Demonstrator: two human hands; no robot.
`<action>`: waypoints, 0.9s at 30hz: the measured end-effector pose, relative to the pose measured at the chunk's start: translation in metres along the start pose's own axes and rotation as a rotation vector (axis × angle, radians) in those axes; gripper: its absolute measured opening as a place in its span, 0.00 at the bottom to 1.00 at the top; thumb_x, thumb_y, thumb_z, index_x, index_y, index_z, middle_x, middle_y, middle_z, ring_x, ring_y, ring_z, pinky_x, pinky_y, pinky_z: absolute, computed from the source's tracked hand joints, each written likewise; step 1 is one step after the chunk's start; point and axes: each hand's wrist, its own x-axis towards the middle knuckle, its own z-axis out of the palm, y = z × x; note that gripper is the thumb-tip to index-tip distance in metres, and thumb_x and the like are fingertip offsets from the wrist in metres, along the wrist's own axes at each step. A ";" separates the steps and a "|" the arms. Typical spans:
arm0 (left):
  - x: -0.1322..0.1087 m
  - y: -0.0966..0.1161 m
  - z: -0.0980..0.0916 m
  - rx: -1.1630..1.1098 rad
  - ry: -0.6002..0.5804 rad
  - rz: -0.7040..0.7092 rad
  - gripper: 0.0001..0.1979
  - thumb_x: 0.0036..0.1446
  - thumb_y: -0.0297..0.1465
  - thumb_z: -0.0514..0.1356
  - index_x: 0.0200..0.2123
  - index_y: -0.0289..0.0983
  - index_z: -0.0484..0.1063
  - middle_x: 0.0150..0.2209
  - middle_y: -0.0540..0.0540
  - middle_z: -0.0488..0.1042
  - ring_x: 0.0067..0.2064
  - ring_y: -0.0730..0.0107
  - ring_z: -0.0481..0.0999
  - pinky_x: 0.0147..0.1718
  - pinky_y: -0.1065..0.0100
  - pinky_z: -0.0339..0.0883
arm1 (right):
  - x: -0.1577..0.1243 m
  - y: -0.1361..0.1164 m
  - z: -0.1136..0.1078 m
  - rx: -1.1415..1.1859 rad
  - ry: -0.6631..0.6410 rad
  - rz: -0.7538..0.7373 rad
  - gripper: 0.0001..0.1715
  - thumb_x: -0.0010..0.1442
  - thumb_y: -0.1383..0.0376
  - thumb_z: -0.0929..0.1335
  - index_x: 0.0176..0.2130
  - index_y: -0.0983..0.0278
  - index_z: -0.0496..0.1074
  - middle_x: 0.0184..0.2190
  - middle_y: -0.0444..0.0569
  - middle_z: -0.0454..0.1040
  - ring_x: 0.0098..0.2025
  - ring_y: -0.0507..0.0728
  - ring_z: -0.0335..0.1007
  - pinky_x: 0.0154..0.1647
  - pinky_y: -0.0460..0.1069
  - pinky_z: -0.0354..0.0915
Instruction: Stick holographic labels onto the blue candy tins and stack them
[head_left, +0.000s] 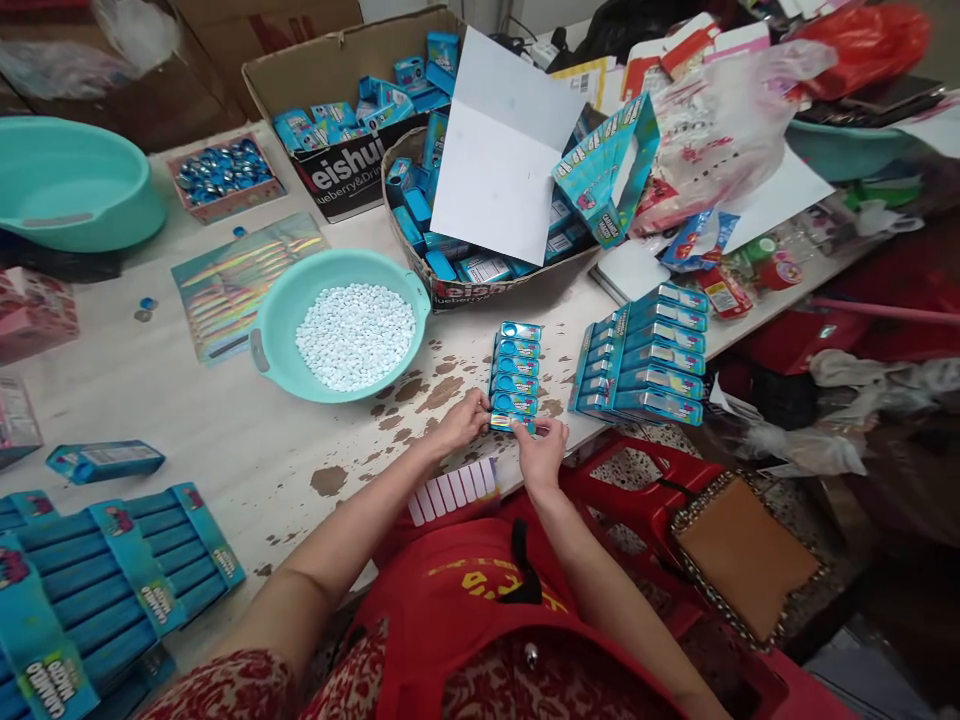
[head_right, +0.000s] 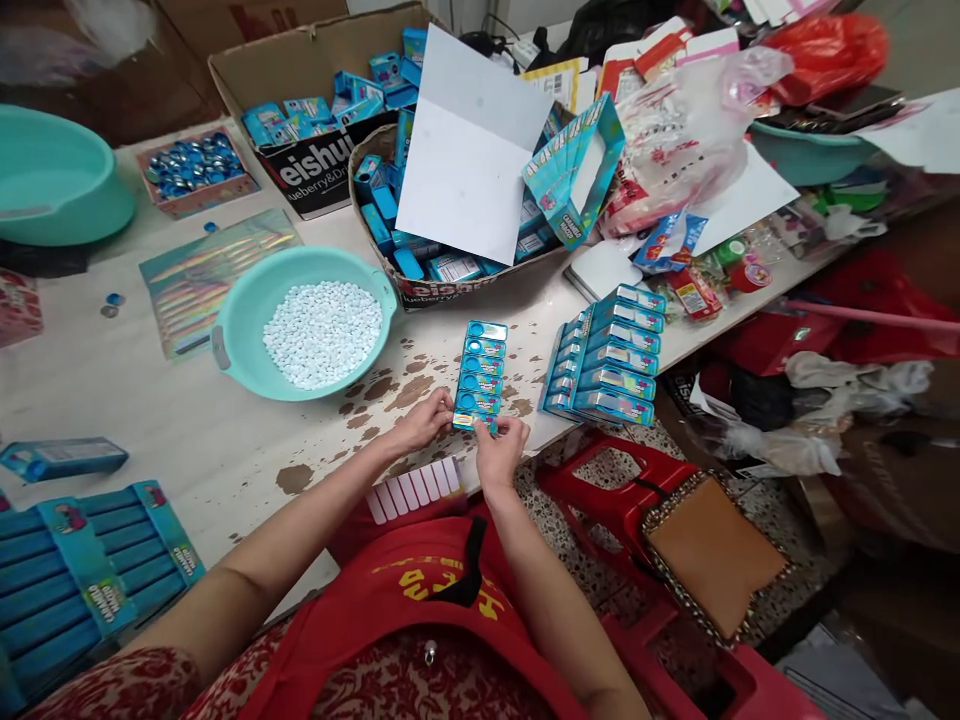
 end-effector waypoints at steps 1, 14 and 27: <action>-0.003 -0.004 0.004 0.076 0.053 -0.050 0.11 0.55 0.29 0.52 0.43 0.37 0.62 0.28 0.49 0.70 0.32 0.67 0.70 0.33 0.68 0.62 | 0.000 0.002 -0.001 0.022 0.014 0.038 0.21 0.43 0.56 0.70 0.35 0.64 0.64 0.40 0.51 0.63 0.37 0.56 0.64 0.41 0.53 0.64; -0.054 -0.016 -0.021 0.242 -0.185 -0.066 0.16 0.58 0.37 0.50 0.43 0.37 0.72 0.47 0.41 0.72 0.48 0.55 0.69 0.49 0.59 0.59 | 0.004 0.002 -0.012 -0.031 -0.050 0.024 0.21 0.49 0.54 0.66 0.37 0.68 0.68 0.37 0.55 0.71 0.37 0.60 0.67 0.42 0.56 0.64; -0.163 -0.116 -0.025 -0.181 0.054 -0.379 0.13 0.45 0.40 0.55 0.23 0.34 0.67 0.21 0.52 0.61 0.26 0.74 0.58 0.26 0.72 0.51 | -0.118 -0.012 0.061 -0.531 -1.047 -1.036 0.21 0.60 0.65 0.65 0.54 0.64 0.65 0.48 0.57 0.68 0.49 0.62 0.62 0.48 0.56 0.64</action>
